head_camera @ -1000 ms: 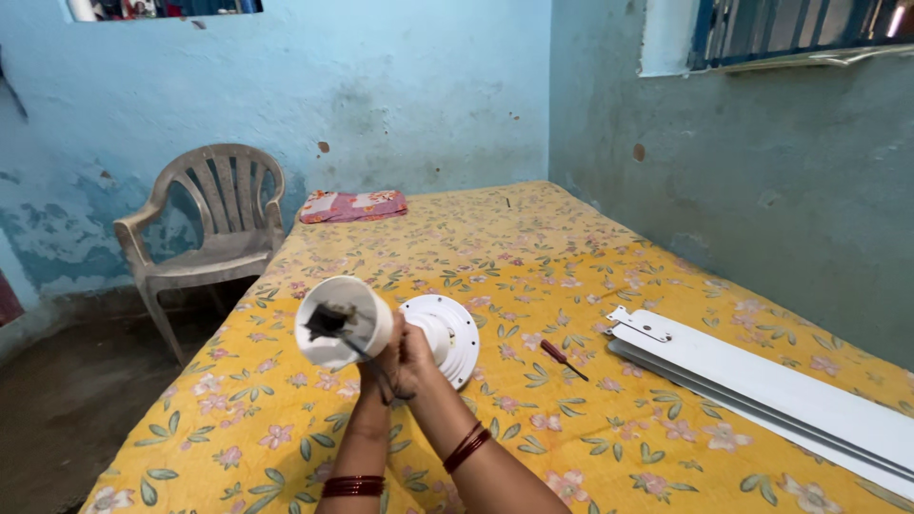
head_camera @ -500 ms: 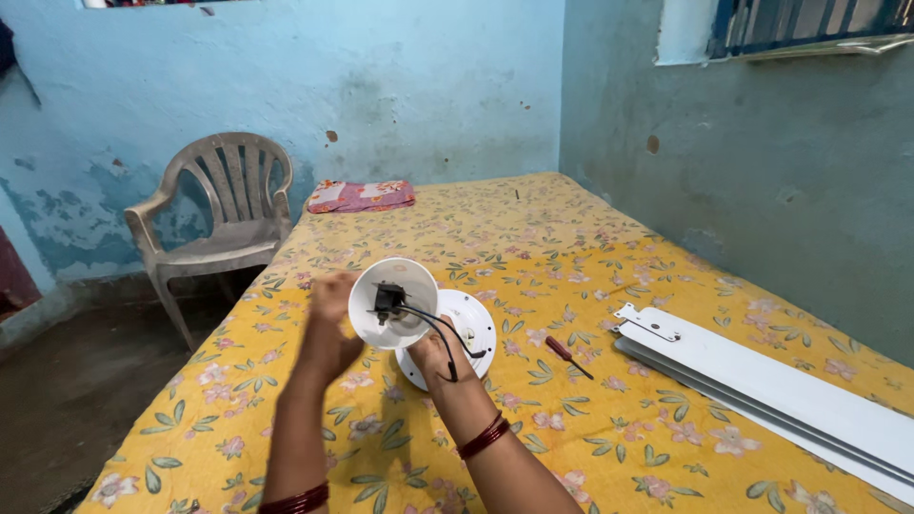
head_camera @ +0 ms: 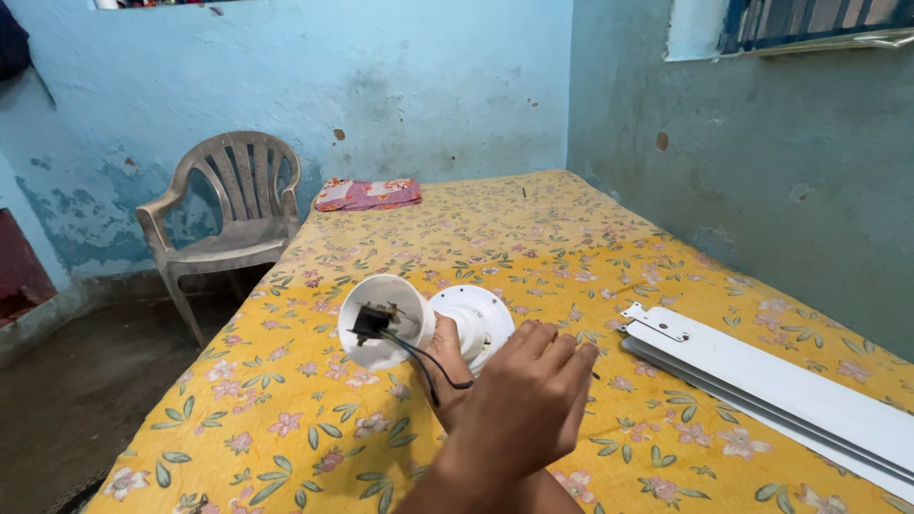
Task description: The person assembles a ceiling fan by attaching a fan blade to the motor housing using a screwdriver and screws. They align the blade, insert screws, and tighten them to secure the blade to the fan base.
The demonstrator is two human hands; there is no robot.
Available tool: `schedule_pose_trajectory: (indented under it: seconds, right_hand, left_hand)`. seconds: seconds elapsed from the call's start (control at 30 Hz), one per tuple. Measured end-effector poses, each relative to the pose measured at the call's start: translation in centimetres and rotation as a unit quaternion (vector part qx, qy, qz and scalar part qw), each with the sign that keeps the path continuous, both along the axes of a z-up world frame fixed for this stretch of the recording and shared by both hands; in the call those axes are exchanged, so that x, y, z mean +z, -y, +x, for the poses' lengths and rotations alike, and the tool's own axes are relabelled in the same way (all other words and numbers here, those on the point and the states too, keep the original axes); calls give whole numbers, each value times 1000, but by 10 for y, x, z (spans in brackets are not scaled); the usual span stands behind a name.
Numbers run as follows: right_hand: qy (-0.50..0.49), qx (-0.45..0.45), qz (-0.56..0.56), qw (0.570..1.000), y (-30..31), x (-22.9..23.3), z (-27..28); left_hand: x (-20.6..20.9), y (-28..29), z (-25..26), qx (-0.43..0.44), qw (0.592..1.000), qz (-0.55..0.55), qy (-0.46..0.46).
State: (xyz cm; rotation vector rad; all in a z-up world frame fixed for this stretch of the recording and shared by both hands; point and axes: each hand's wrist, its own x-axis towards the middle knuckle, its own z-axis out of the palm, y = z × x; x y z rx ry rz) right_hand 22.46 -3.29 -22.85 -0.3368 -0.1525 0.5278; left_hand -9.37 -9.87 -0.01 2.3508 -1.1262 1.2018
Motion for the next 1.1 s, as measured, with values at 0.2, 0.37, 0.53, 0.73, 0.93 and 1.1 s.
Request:
schedule_pose_trajectory:
  seconds: [0.2, 0.37, 0.53, 0.73, 0.93, 1.1]
  right_hand:
    - [-1, -5, -26, 1000, 20, -17, -12]
    - [3, -2, -41, 999, 25, -25, -18]
    - [23, -7, -50, 998, 19, -9, -13]
    - [58, -15, -49, 997, -13, 14, -24]
    - [88, -56, -79, 991, -51, 39, -67]
    - [-52, -58, -174, 982, -50, 56, -90]
  left_hand:
    - [-15, -16, 76, 356, 934, 36, 0]
    - [-35, -20, 100, 445, 866, 114, -199]
    - [-43, -37, 111, 418, 900, 72, -102]
    - [-54, -79, 106, 371, 928, 13, -30]
    - [-74, -131, 107, 400, 901, -27, -167]
    - [-105, -154, 123, 428, 899, -9, -93]
